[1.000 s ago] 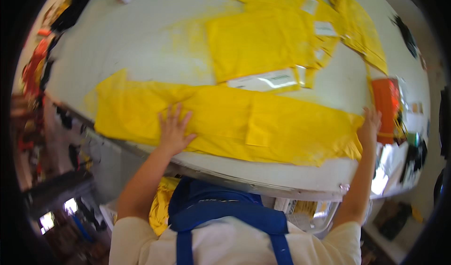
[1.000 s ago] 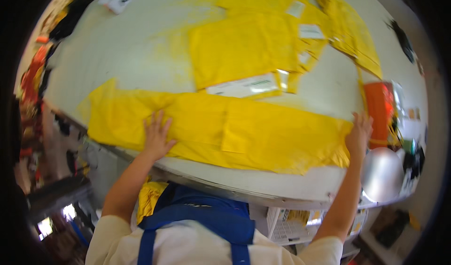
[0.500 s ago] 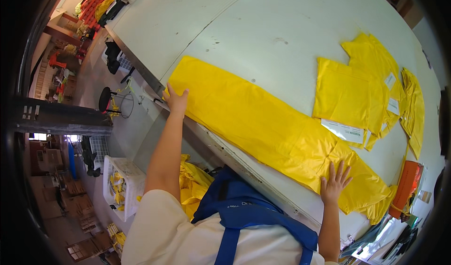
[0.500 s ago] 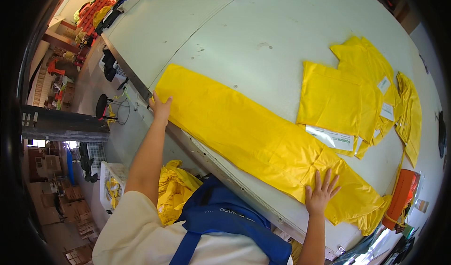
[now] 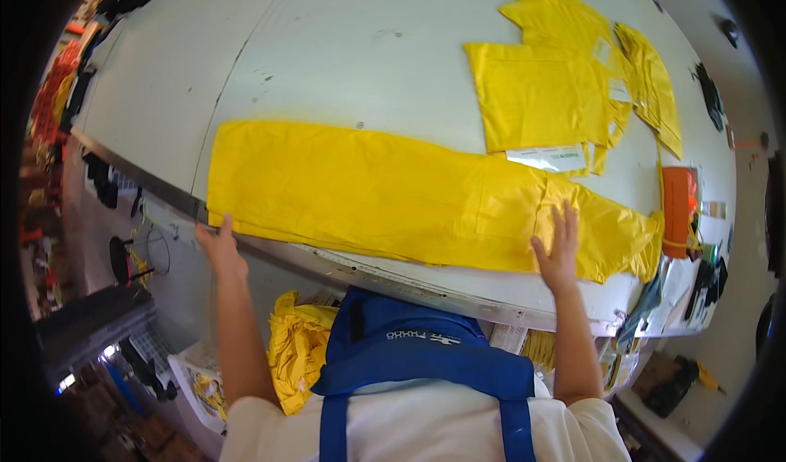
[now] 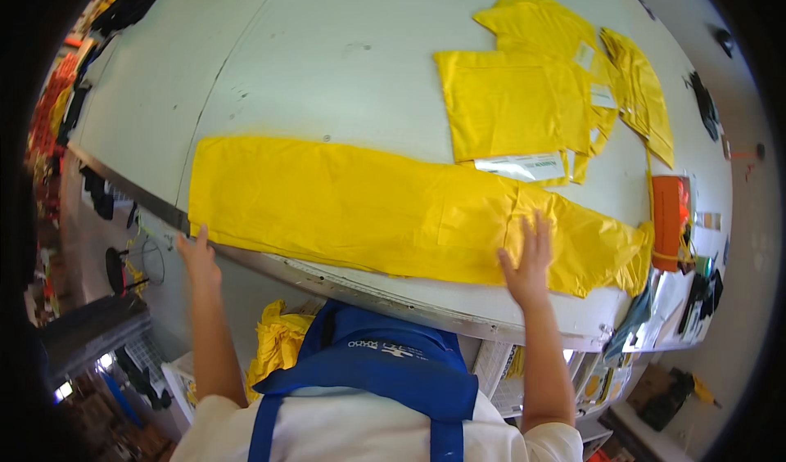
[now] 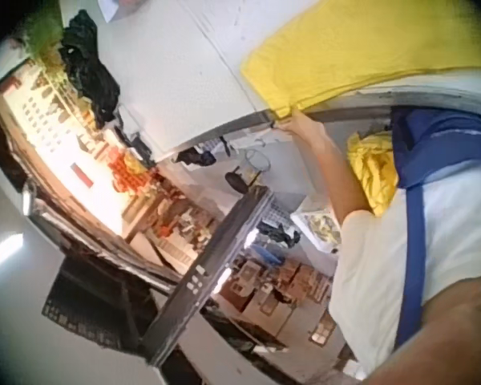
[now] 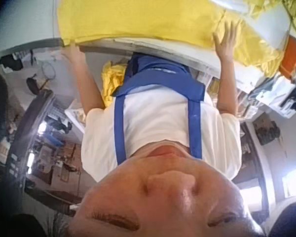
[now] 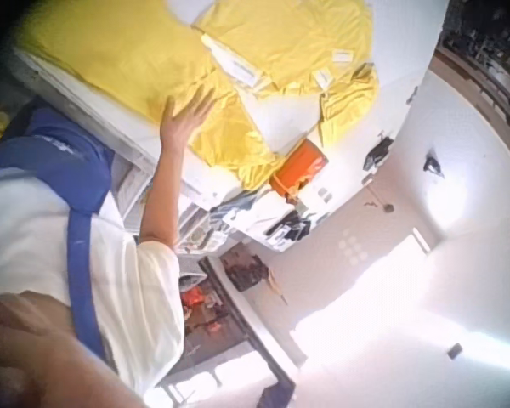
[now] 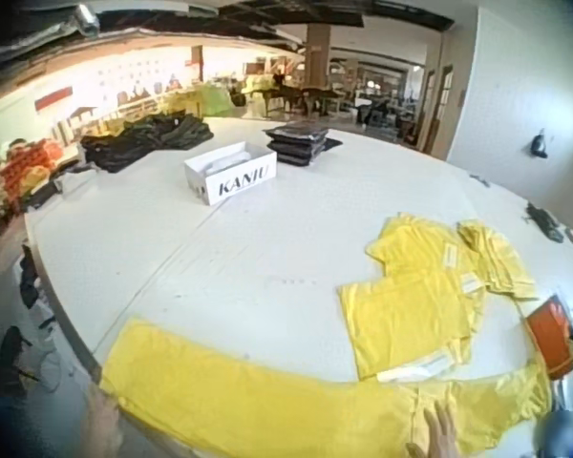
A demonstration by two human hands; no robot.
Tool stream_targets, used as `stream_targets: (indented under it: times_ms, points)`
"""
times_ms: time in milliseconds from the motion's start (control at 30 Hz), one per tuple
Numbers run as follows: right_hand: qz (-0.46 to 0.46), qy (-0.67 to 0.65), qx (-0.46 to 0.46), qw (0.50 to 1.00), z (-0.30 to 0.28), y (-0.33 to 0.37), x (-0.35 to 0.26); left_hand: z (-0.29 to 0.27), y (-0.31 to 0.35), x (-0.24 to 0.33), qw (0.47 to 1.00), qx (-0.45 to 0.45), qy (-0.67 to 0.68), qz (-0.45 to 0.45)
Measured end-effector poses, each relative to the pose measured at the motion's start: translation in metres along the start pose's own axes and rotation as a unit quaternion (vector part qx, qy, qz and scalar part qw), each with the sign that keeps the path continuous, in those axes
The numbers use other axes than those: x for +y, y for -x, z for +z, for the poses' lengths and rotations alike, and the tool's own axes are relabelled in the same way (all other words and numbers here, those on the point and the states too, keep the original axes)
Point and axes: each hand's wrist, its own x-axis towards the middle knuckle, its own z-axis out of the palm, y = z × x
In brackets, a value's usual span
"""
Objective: The person folds a yellow raincoat on a table, aligns the sleeves, folds the body, and secures it with a small clip. The folded coat is placed on a stack of similar items.
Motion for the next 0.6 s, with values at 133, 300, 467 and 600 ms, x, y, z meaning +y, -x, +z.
stream_targets:
  times_ms: [133, 300, 467, 600]
  points:
    - [-0.025, 0.120, -0.126, 0.984, 0.049, 0.008, -0.061, 0.011, 0.058, -0.029, 0.920, -0.073, 0.287, -0.256]
    - [-0.046, 0.057, -0.047, 0.996, 0.049, 0.001, -0.077, 0.037, 0.040, -0.015, 0.883, -0.129, 0.296, -0.341]
    - [-0.120, 0.111, -0.096, 0.982, 0.077, 0.008, -0.111, 0.056, 0.034, -0.010, 0.844, -0.259, 0.367, -0.292]
    - [-0.070, -0.045, -0.043, 0.996, 0.054, 0.007, -0.111, 0.042, 0.040, 0.019, 0.861, -0.304, 0.384, -0.138]
